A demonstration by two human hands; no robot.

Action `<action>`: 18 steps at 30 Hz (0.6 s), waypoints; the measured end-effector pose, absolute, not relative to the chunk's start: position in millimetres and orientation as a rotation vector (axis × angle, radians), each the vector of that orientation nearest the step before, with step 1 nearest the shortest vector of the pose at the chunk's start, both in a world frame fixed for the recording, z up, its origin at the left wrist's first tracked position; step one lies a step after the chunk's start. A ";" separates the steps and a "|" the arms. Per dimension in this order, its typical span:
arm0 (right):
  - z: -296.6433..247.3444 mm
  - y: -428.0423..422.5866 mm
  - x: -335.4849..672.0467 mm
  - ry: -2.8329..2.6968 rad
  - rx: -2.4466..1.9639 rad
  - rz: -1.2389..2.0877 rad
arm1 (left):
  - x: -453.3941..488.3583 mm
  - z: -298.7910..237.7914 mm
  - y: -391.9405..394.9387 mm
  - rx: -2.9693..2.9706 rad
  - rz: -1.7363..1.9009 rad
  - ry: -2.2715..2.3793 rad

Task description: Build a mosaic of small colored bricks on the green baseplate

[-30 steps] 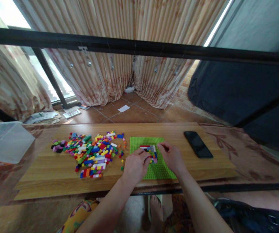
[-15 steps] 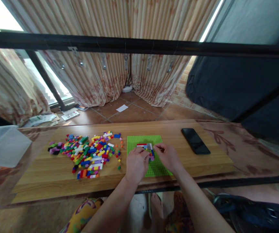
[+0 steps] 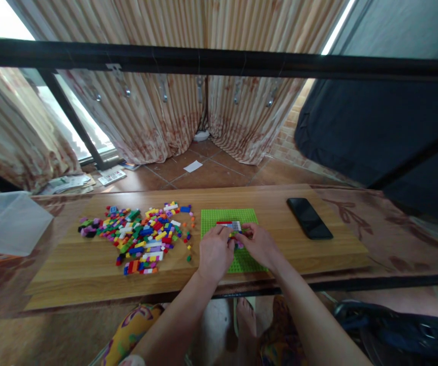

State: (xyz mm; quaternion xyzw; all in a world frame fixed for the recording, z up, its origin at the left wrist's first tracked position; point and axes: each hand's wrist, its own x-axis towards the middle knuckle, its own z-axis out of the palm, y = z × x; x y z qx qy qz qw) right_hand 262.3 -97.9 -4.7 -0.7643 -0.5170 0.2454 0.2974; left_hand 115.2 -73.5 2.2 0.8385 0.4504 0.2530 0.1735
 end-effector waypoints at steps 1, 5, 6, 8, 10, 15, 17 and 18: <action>-5.1 -97.5 261.6 -1.368 -2.042 0.644 | 115.1 2.1 -73.4 2.373 0.715 1.272; -6.7 -96.2 261.1 -1.363 -2.048 0.631 | 113.9 1.3 -72.5 2.329 0.732 1.250; -7.3 -95.9 261.3 -1.359 -2.043 0.633 | 113.3 1.3 -72.2 2.313 0.740 1.250; -8.4 -95.5 261.5 -1.351 -2.036 0.637 | 112.0 1.9 -71.4 2.277 0.760 1.256; -8.9 -95.2 261.3 -1.347 -2.034 0.639 | 110.7 2.9 -70.7 2.233 0.786 1.262; -5.6 -94.9 260.3 -1.372 -2.052 0.641 | 108.0 4.3 -69.5 2.148 0.838 1.275; -4.3 -94.7 260.5 -1.388 -2.051 0.637 | 106.2 5.0 -68.5 2.131 0.843 1.290; -4.4 -94.7 261.0 -1.394 -2.048 0.634 | 104.9 5.8 -67.6 2.127 0.845 1.300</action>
